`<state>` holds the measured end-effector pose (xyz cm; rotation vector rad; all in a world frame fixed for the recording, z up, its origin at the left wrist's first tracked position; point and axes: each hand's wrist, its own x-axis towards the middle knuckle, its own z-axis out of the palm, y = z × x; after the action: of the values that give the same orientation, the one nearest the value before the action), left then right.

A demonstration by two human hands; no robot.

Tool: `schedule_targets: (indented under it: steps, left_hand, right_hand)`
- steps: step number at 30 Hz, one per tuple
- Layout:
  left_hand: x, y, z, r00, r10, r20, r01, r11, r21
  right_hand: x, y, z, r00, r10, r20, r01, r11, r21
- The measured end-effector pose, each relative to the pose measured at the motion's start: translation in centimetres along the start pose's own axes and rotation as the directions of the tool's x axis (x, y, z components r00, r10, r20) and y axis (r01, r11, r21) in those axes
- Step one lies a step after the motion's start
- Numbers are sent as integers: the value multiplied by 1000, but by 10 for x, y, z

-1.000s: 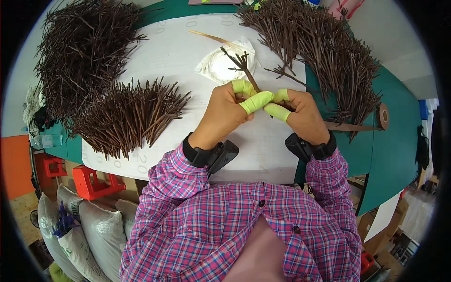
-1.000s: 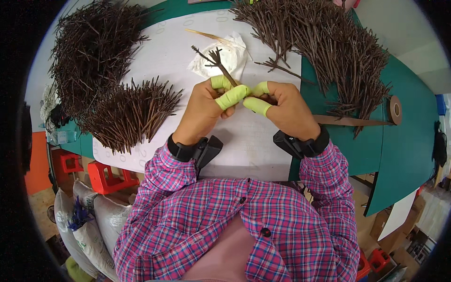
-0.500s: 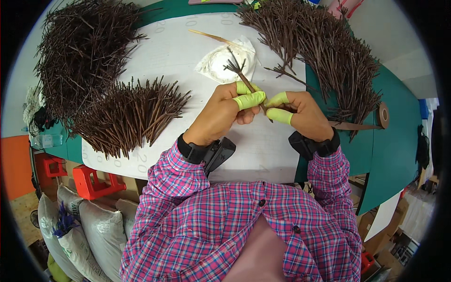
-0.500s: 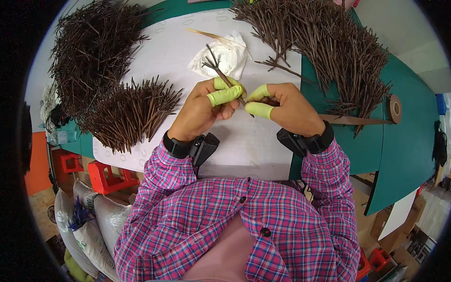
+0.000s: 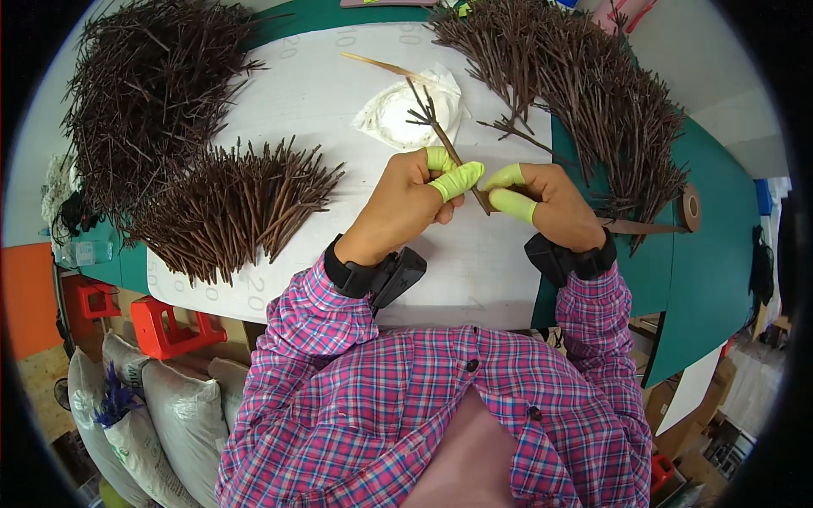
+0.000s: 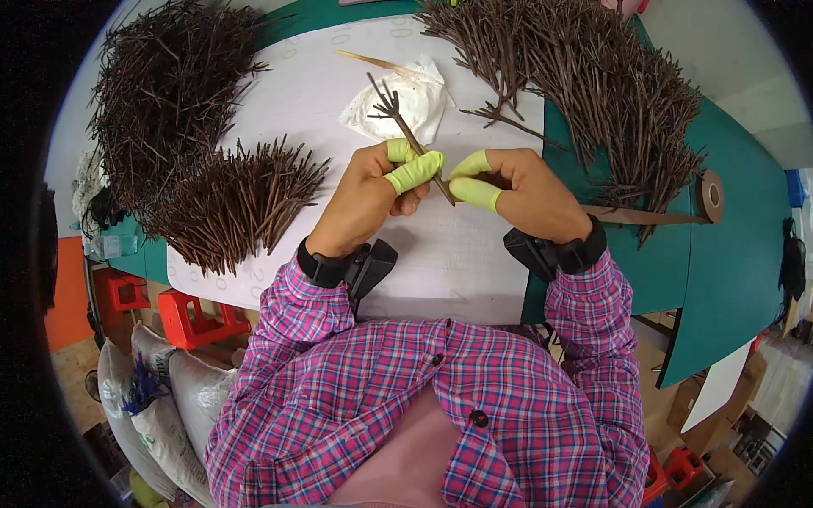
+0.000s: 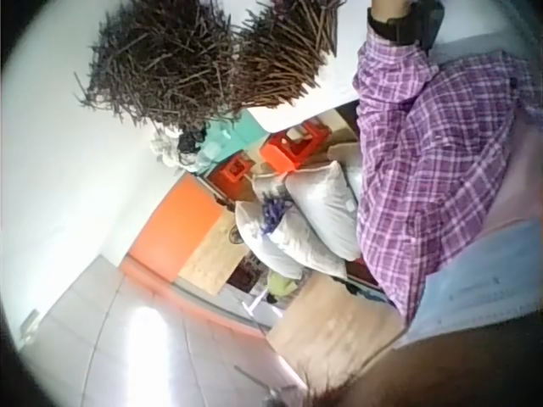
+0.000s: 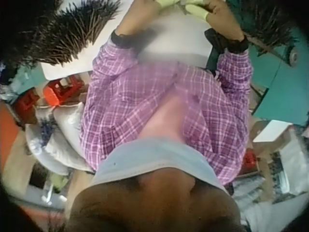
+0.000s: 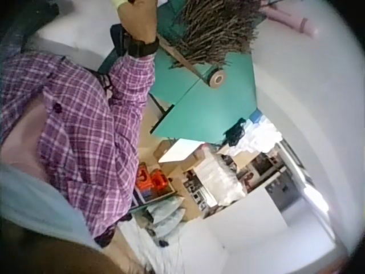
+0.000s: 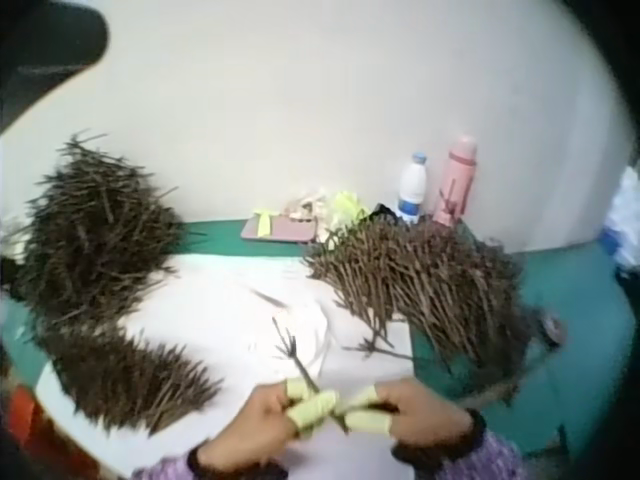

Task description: The person is assembling small bundles of dried twigs by tying them together on a workbench.

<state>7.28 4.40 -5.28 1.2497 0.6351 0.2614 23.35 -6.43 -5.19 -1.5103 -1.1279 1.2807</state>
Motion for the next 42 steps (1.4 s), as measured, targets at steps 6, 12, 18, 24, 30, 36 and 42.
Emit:
schedule_targets:
  steps: [6, 12, 18, 24, 30, 36, 42]
  left_hand:
    - [-2, 7, 5, 996, -59, 62, 76, 944, -320]
    - [1, -2, 8, 994, 90, -67, -85, 994, 70]
    - [3, -3, 1, 1000, -4, -27, 3, 1000, -28]
    - [2, -1, -4, 997, -40, 63, 47, 993, -107]
    - [2, 1, 6, 998, 58, 41, -40, 939, -341]
    - [2, -6, 7, 995, 64, -73, -63, 998, 15]
    - [4, -10, 5, 997, 69, 16, -70, 996, 56]
  right_hand:
    - [-2, -1, 6, 999, -45, 22, 45, 999, 1]
    - [3, 3, 8, 997, -78, -28, 78, 997, 21]
    - [1, -2, 2, 1000, -27, -3, 27, 998, 65]
    - [1, -3, 4, 998, -56, 31, 55, 998, 30]
    - [1, 0, 10, 987, -133, -88, 136, 990, 33]
    - [3, 5, 8, 978, -162, -133, 159, 987, -37]
    - [4, 7, 2, 992, -83, -91, 80, 996, -34]
